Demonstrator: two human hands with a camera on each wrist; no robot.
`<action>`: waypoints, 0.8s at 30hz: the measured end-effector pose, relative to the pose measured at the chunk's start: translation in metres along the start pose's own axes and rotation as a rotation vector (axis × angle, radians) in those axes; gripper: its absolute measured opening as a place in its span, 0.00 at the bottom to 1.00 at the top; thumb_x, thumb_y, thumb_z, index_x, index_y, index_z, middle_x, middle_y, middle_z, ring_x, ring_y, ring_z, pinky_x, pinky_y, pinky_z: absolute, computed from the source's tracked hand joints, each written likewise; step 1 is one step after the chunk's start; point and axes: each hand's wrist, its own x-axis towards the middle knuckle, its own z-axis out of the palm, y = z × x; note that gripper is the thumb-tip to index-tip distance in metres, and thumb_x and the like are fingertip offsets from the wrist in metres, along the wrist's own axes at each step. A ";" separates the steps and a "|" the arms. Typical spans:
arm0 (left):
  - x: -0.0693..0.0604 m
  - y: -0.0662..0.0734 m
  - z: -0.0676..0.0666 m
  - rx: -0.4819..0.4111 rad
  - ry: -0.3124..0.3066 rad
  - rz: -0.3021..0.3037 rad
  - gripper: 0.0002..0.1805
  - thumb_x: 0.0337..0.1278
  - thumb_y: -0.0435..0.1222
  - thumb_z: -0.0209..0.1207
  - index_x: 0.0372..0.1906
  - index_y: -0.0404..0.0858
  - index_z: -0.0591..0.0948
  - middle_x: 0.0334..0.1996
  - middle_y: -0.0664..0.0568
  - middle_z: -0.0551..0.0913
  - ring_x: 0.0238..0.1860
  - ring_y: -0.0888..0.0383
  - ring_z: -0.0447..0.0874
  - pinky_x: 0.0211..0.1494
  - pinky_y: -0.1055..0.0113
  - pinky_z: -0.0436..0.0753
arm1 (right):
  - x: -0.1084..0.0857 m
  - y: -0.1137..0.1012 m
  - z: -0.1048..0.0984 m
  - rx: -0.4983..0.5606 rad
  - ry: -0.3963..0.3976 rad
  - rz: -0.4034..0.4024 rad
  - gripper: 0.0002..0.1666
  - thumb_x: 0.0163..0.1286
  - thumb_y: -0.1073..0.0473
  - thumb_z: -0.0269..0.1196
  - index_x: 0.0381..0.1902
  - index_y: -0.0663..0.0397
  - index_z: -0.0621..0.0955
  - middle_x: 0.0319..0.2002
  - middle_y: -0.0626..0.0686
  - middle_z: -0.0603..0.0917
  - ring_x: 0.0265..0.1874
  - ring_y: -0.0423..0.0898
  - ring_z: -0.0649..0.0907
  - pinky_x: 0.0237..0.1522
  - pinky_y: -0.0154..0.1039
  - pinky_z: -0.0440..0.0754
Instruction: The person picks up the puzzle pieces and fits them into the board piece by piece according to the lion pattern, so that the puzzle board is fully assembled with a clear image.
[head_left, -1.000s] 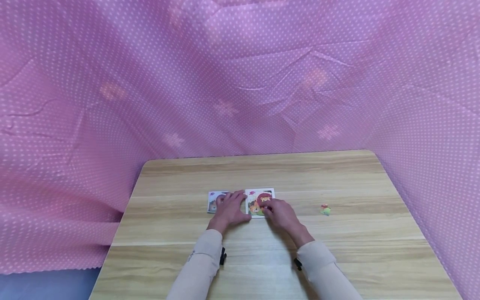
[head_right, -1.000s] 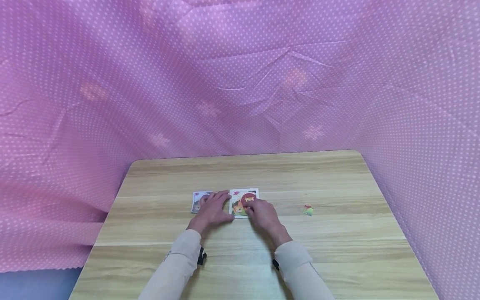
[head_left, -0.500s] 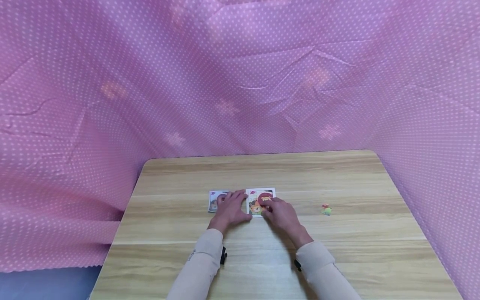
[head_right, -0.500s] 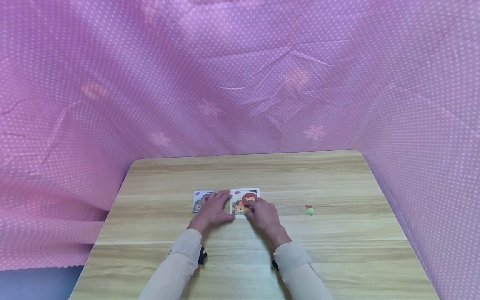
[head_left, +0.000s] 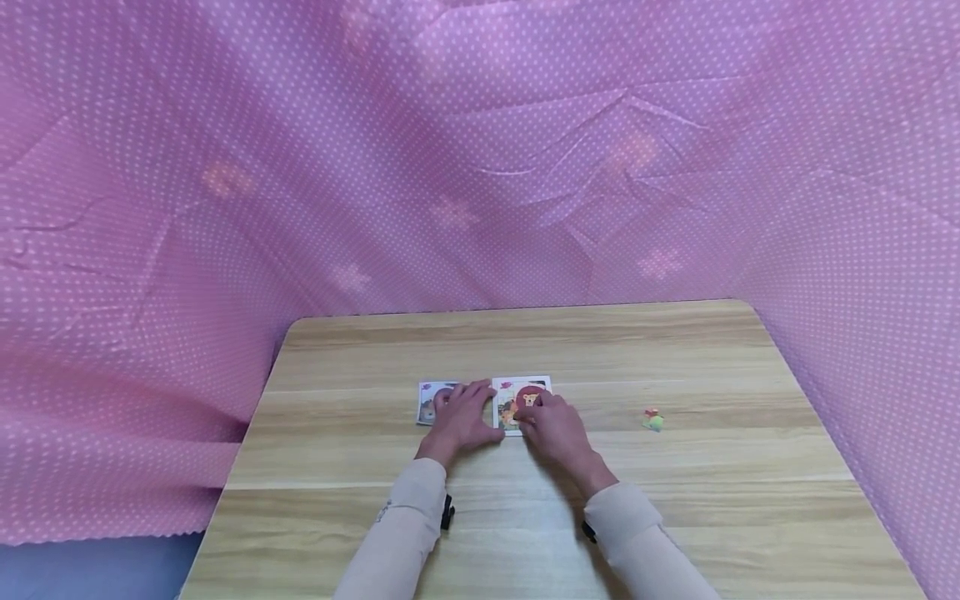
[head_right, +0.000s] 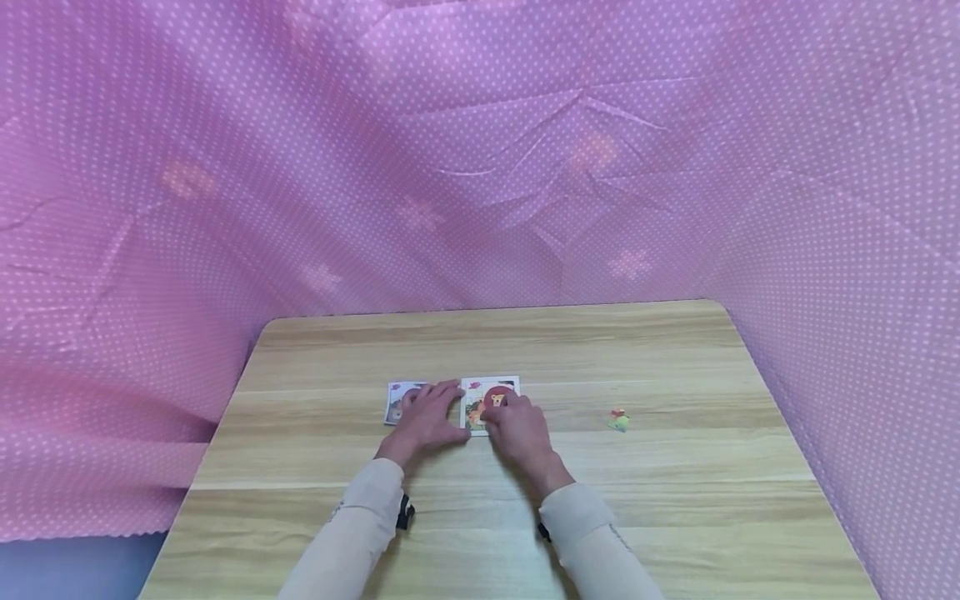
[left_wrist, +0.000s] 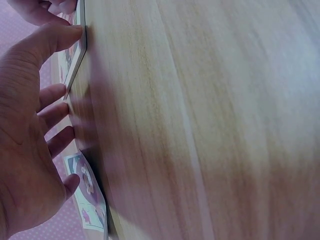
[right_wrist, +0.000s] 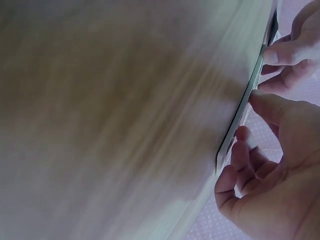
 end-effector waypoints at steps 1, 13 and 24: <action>-0.001 0.001 0.001 0.000 0.001 -0.003 0.45 0.37 0.61 0.65 0.67 0.52 0.70 0.73 0.60 0.62 0.68 0.54 0.63 0.71 0.43 0.55 | -0.001 0.000 0.000 -0.007 -0.004 0.009 0.10 0.63 0.51 0.66 0.42 0.38 0.88 0.47 0.54 0.82 0.42 0.52 0.80 0.44 0.52 0.79; -0.009 0.011 0.008 -0.006 0.014 -0.029 0.44 0.39 0.61 0.66 0.67 0.51 0.71 0.73 0.60 0.62 0.69 0.53 0.62 0.71 0.42 0.54 | -0.009 0.005 -0.003 -0.026 -0.063 -0.012 0.11 0.64 0.52 0.64 0.44 0.37 0.87 0.52 0.55 0.82 0.45 0.54 0.80 0.46 0.55 0.79; -0.012 0.014 0.008 -0.024 0.020 -0.031 0.44 0.37 0.60 0.67 0.66 0.51 0.71 0.73 0.58 0.62 0.69 0.51 0.62 0.70 0.41 0.54 | -0.024 0.023 -0.016 0.061 -0.030 0.057 0.19 0.60 0.57 0.63 0.50 0.44 0.84 0.39 0.50 0.80 0.37 0.48 0.78 0.42 0.47 0.78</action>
